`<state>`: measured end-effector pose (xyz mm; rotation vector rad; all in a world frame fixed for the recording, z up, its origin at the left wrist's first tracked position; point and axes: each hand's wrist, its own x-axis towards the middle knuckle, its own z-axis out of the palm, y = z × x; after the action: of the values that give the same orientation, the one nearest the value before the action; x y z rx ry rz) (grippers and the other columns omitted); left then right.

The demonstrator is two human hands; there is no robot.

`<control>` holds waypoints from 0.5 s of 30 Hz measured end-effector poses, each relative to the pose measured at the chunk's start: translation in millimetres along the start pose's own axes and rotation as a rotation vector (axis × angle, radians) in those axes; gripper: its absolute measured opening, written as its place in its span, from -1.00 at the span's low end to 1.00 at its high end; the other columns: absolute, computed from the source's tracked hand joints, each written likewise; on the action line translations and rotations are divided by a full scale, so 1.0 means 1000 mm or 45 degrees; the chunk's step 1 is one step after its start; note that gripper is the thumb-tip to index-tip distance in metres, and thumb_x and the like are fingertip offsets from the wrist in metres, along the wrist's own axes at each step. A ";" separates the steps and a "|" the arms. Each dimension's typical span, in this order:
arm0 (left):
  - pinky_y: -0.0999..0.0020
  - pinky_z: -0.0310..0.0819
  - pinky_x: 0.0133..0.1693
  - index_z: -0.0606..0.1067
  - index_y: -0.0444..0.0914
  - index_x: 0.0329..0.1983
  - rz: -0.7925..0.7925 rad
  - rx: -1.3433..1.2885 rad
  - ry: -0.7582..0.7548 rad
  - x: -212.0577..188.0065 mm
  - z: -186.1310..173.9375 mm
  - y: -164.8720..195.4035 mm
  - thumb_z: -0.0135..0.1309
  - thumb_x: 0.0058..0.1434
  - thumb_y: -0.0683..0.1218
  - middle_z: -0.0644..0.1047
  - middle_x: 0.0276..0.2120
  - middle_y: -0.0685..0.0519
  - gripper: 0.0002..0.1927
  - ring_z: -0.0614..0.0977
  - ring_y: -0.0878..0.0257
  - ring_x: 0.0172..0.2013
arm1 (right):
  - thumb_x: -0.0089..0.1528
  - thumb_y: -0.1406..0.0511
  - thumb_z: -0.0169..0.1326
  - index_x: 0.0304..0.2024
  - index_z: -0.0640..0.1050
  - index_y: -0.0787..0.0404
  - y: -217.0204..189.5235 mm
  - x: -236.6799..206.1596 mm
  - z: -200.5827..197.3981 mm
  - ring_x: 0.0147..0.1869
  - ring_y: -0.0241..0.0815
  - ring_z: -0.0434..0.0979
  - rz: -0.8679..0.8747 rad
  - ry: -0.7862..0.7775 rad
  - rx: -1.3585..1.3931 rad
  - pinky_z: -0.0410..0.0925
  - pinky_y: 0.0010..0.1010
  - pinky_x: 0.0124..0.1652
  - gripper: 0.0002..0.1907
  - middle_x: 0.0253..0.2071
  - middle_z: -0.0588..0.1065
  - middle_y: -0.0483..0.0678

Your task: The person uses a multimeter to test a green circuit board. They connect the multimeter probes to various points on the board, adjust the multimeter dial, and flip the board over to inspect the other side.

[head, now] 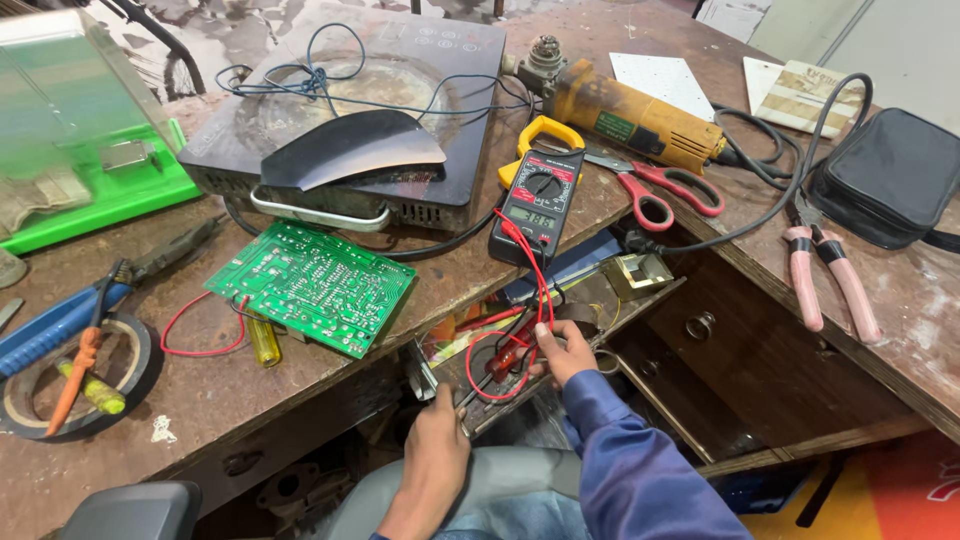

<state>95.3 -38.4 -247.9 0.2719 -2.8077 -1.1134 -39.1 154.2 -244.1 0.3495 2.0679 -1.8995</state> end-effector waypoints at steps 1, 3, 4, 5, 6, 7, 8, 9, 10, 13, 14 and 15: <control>-0.11 0.48 -0.27 0.38 -0.30 -0.01 -0.027 -0.007 -0.023 0.001 0.000 0.002 0.01 0.33 -0.14 0.58 -0.42 -0.29 -0.79 0.62 -0.26 -0.32 | 0.34 0.03 -0.02 -0.03 0.40 0.08 -0.003 -0.003 0.001 -0.55 -0.29 0.52 -0.018 -0.020 0.025 0.11 -0.49 -0.62 -0.67 -0.32 0.68 0.00; -0.09 0.47 -0.32 0.32 -0.29 0.12 -0.098 -0.097 -0.039 0.004 0.003 0.013 -0.01 0.32 -0.18 0.57 -0.46 -0.30 -0.69 0.62 -0.27 -0.37 | 0.36 0.03 -0.06 -0.05 0.40 0.10 -0.007 -0.007 0.004 -0.58 -0.27 0.51 -0.054 -0.065 0.075 0.11 -0.50 -0.67 -0.68 -0.36 0.67 0.08; -0.08 0.47 -0.35 0.29 -0.29 0.18 -0.136 -0.141 -0.046 0.007 0.006 0.020 -0.03 0.31 -0.20 0.56 -0.47 -0.31 -0.63 0.61 -0.27 -0.39 | 0.38 0.03 -0.07 -0.06 0.40 0.12 -0.008 -0.009 0.005 -0.59 -0.26 0.50 -0.038 -0.078 0.096 0.11 -0.50 -0.68 -0.68 -0.38 0.66 0.10; -0.03 0.48 -0.38 0.29 -0.28 0.18 -0.115 -0.290 0.045 0.010 0.010 0.026 0.01 0.28 -0.19 0.56 -0.50 -0.26 -0.60 0.62 -0.20 -0.44 | 0.39 0.03 -0.09 -0.08 0.40 0.13 -0.008 -0.010 0.005 -0.61 -0.25 0.50 -0.023 -0.090 0.116 0.11 -0.50 -0.69 -0.68 -0.39 0.65 0.12; 0.03 0.49 -0.41 0.29 -0.27 0.19 -0.092 -0.441 0.135 0.016 0.015 0.033 0.04 0.24 -0.19 0.56 -0.53 -0.20 -0.56 0.62 -0.12 -0.49 | 0.40 0.04 -0.11 -0.09 0.40 0.15 -0.008 -0.011 0.004 -0.62 -0.24 0.49 -0.010 -0.100 0.135 0.11 -0.50 -0.70 -0.67 -0.40 0.64 0.14; 0.09 0.50 -0.44 0.30 -0.27 0.20 -0.066 -0.592 0.227 0.021 0.019 0.038 0.08 0.21 -0.19 0.55 -0.55 -0.15 -0.52 0.63 -0.05 -0.54 | 0.40 0.04 -0.11 -0.10 0.41 0.14 -0.008 -0.011 0.004 -0.64 -0.25 0.46 -0.024 -0.117 0.148 0.10 -0.49 -0.71 -0.68 -0.41 0.63 0.14; 0.13 0.51 -0.44 0.31 -0.27 0.18 -0.153 -0.699 0.217 0.029 0.022 0.041 0.11 0.20 -0.18 0.55 -0.55 -0.11 -0.52 0.63 0.02 -0.54 | 0.39 0.05 -0.10 -0.10 0.41 0.14 -0.007 -0.011 0.002 -0.65 -0.25 0.44 -0.041 -0.132 0.163 0.10 -0.48 -0.72 -0.69 -0.42 0.61 0.13; 0.17 0.52 -0.43 0.31 -0.27 0.15 -0.240 -0.806 0.204 0.037 0.026 0.045 0.15 0.19 -0.17 0.55 -0.54 -0.06 -0.52 0.63 0.09 -0.53 | 0.39 0.06 -0.10 -0.11 0.42 0.14 -0.007 -0.011 0.000 -0.67 -0.25 0.42 -0.058 -0.146 0.177 0.09 -0.47 -0.72 -0.70 -0.43 0.60 0.13; 0.21 0.53 -0.43 0.32 -0.28 0.13 -0.330 -0.913 0.190 0.042 0.029 0.047 0.19 0.18 -0.16 0.55 -0.53 -0.01 -0.52 0.63 0.16 -0.52 | 0.40 0.07 -0.10 -0.11 0.42 0.15 -0.006 -0.011 -0.003 -0.67 -0.25 0.41 -0.075 -0.170 0.185 0.09 -0.47 -0.72 -0.70 -0.43 0.61 0.14; 0.19 0.44 -0.44 0.32 -0.36 0.13 -0.425 -1.032 0.041 0.050 0.027 0.049 0.22 0.24 -0.15 0.54 -0.51 0.00 -0.53 0.57 0.19 -0.49 | 0.40 0.09 -0.10 -0.12 0.42 0.17 -0.005 -0.010 -0.008 -0.67 -0.24 0.40 -0.092 -0.225 0.220 0.09 -0.47 -0.72 -0.71 -0.43 0.61 0.16; 0.22 0.49 -0.41 0.31 -0.34 0.17 -0.361 -1.034 0.052 0.049 0.024 0.050 0.19 0.25 -0.15 0.56 -0.47 0.01 -0.53 0.60 0.20 -0.45 | 0.40 0.09 -0.10 -0.12 0.42 0.17 -0.004 -0.009 -0.009 -0.67 -0.23 0.40 -0.074 -0.227 0.235 0.10 -0.47 -0.71 -0.72 -0.43 0.61 0.16; 0.25 0.53 -0.37 0.31 -0.32 0.20 -0.295 -1.034 0.063 0.048 0.019 0.051 0.16 0.25 -0.16 0.58 -0.43 0.02 -0.51 0.64 0.21 -0.42 | 0.40 0.10 -0.10 -0.12 0.42 0.16 -0.004 -0.009 -0.010 -0.67 -0.22 0.41 -0.058 -0.227 0.252 0.11 -0.47 -0.71 -0.72 -0.43 0.61 0.17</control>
<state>38.8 1.3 -225.1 0.5216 -2.0723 -2.1193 -33.2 163.8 -236.4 0.1704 1.7943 -2.0865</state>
